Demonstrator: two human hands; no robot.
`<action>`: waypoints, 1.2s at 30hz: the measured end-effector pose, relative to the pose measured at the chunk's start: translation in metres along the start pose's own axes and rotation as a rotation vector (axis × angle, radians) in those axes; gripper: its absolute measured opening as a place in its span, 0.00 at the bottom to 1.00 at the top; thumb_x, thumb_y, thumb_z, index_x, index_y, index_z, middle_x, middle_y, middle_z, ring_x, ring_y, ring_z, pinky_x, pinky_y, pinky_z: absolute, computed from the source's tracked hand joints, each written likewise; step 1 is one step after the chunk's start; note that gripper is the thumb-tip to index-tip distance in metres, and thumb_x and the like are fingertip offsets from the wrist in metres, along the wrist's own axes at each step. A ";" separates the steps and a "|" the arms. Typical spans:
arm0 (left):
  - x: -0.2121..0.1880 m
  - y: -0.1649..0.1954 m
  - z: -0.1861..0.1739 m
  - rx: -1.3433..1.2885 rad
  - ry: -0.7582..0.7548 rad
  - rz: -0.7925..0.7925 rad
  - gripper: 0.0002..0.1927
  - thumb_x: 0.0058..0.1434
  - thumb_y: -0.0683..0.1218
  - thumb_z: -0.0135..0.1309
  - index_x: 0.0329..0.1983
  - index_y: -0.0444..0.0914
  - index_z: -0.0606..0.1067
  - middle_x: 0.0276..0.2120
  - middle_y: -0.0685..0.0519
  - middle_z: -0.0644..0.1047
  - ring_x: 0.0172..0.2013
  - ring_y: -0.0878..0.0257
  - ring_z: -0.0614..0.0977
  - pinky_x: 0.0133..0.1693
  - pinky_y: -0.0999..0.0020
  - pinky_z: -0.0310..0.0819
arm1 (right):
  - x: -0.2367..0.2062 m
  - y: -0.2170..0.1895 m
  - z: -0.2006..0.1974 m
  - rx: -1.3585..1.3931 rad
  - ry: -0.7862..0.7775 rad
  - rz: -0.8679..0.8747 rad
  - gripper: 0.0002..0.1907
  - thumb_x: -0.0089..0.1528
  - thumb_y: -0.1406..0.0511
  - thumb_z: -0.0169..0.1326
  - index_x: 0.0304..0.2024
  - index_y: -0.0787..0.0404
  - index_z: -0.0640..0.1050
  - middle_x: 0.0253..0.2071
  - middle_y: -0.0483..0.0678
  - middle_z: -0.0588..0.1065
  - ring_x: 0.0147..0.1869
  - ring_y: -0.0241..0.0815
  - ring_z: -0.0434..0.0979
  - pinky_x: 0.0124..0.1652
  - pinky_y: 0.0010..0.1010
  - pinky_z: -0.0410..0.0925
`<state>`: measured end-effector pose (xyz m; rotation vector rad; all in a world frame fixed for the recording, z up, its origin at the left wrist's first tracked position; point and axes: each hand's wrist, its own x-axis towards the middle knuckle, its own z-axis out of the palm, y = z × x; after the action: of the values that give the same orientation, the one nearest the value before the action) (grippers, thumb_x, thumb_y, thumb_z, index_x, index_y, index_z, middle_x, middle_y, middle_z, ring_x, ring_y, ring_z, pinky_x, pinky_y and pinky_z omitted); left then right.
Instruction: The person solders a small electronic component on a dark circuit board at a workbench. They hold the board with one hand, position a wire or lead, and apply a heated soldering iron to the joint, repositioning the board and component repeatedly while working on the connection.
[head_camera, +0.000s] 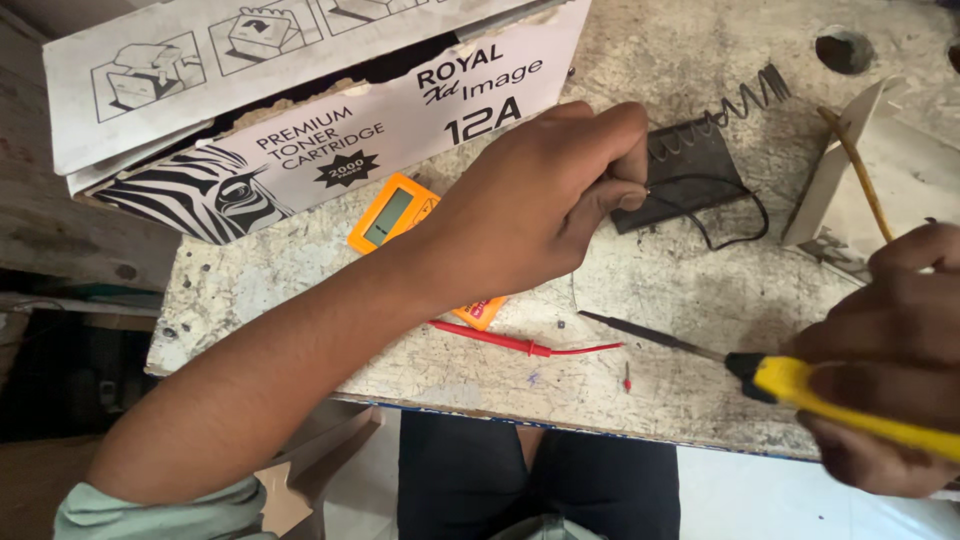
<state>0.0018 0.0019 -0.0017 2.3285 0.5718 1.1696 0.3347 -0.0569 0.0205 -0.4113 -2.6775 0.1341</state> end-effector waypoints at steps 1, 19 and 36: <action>0.000 0.000 0.000 0.003 0.002 0.001 0.14 0.66 0.32 0.57 0.42 0.38 0.64 0.34 0.53 0.74 0.39 0.57 0.78 0.42 0.59 0.72 | 0.002 -0.001 -0.001 -0.015 -0.026 -0.037 0.09 0.51 0.56 0.65 0.30 0.43 0.78 0.35 0.37 0.80 0.35 0.33 0.80 0.39 0.31 0.64; -0.001 0.001 0.001 0.008 -0.005 -0.012 0.14 0.68 0.34 0.58 0.42 0.38 0.64 0.34 0.54 0.74 0.39 0.58 0.78 0.43 0.59 0.71 | 0.006 -0.006 0.004 -0.014 0.022 -0.071 0.10 0.50 0.57 0.67 0.31 0.44 0.79 0.36 0.39 0.80 0.33 0.35 0.79 0.38 0.33 0.65; 0.000 0.003 -0.002 -0.001 -0.016 -0.034 0.13 0.67 0.33 0.57 0.42 0.37 0.64 0.34 0.54 0.74 0.38 0.57 0.76 0.43 0.59 0.71 | -0.024 0.006 0.006 -0.040 -0.117 0.094 0.12 0.53 0.53 0.66 0.37 0.42 0.80 0.36 0.36 0.81 0.31 0.31 0.78 0.37 0.30 0.65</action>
<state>0.0002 -0.0005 0.0011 2.3167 0.6025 1.1348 0.3547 -0.0586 0.0042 -0.5577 -2.7801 0.1364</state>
